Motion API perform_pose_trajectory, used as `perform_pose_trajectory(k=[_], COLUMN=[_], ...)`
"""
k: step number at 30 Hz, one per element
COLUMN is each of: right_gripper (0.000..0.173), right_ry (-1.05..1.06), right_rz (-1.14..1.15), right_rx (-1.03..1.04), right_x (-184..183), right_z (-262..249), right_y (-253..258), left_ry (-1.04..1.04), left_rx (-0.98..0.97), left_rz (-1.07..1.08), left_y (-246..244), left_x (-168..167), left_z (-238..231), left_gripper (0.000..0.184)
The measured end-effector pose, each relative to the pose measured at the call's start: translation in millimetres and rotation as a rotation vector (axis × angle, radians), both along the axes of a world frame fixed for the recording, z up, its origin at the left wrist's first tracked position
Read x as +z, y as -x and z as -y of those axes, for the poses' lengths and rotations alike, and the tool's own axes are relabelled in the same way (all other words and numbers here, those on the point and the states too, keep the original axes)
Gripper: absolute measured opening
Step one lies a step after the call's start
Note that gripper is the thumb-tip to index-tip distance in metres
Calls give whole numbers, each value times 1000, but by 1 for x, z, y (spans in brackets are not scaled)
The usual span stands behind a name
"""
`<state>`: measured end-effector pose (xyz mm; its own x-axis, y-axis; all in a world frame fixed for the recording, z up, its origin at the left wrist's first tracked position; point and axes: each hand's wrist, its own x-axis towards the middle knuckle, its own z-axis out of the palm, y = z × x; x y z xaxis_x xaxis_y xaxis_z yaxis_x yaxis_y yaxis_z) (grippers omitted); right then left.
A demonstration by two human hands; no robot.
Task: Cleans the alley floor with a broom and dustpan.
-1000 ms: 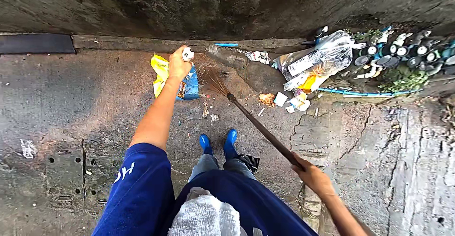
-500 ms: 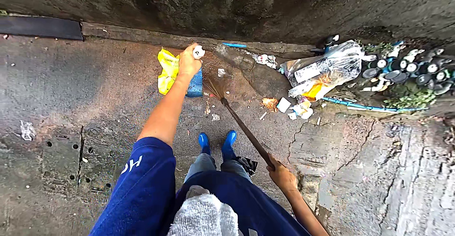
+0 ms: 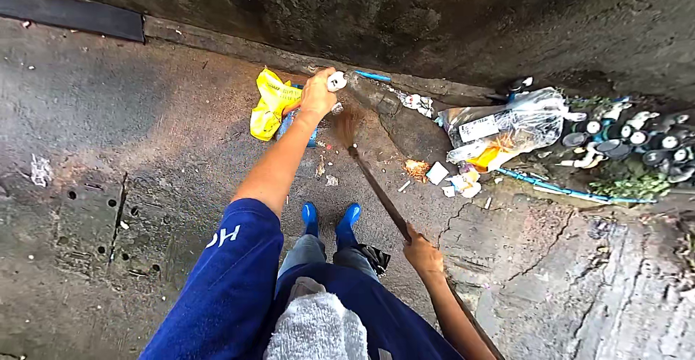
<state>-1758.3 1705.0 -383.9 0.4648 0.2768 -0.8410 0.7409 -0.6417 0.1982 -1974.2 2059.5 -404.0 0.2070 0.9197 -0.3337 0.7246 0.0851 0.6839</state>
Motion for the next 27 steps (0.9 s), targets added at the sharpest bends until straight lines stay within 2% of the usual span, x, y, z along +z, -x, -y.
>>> perform_pose_trajectory(k=[3,6,8,10,12,14,17,19,21,24,27], right_gripper=[60,57,55,54,56,52,52,53,53,52,54], right_ry=[-99,-187,-171,-65,30,2,-100,-179,-197,-183,-65], right_rz=[-110,-80,-38,-22,31,55,-35,-23,29,114,117], right_rx=[-53,-53,-39,-44,-25,14,21,33,39,-4,-9], right_x=[25,69,79,64,30,-1,-4,26,64,90,61], right_z=[24,40,33,0,-40,-49,1,35,54,69,77], right_y=[-26,-43,-37,-19,2,1,-52,-89,-100,-73,-21], left_ry=[9,0,-5,-3,-7,-10,-107,-189,-219,-251,-199], left_rx=[-14,-17,-1,21,50,81,39,12,10,40,33], left_rz=[-5,-12,-7,-2,12,40,168,230,263,341,379], left_y=[-9,-4,5,15,26,43,95,145,189,207,191], left_x=[6,2,-3,-9,-14,-20,-28,-25,-11,12,20], left_z=[4,3,-1,-4,-3,4,26,45,72,117,155], left_gripper=[57,57,58,59,57,47,30,26,24,18,15])
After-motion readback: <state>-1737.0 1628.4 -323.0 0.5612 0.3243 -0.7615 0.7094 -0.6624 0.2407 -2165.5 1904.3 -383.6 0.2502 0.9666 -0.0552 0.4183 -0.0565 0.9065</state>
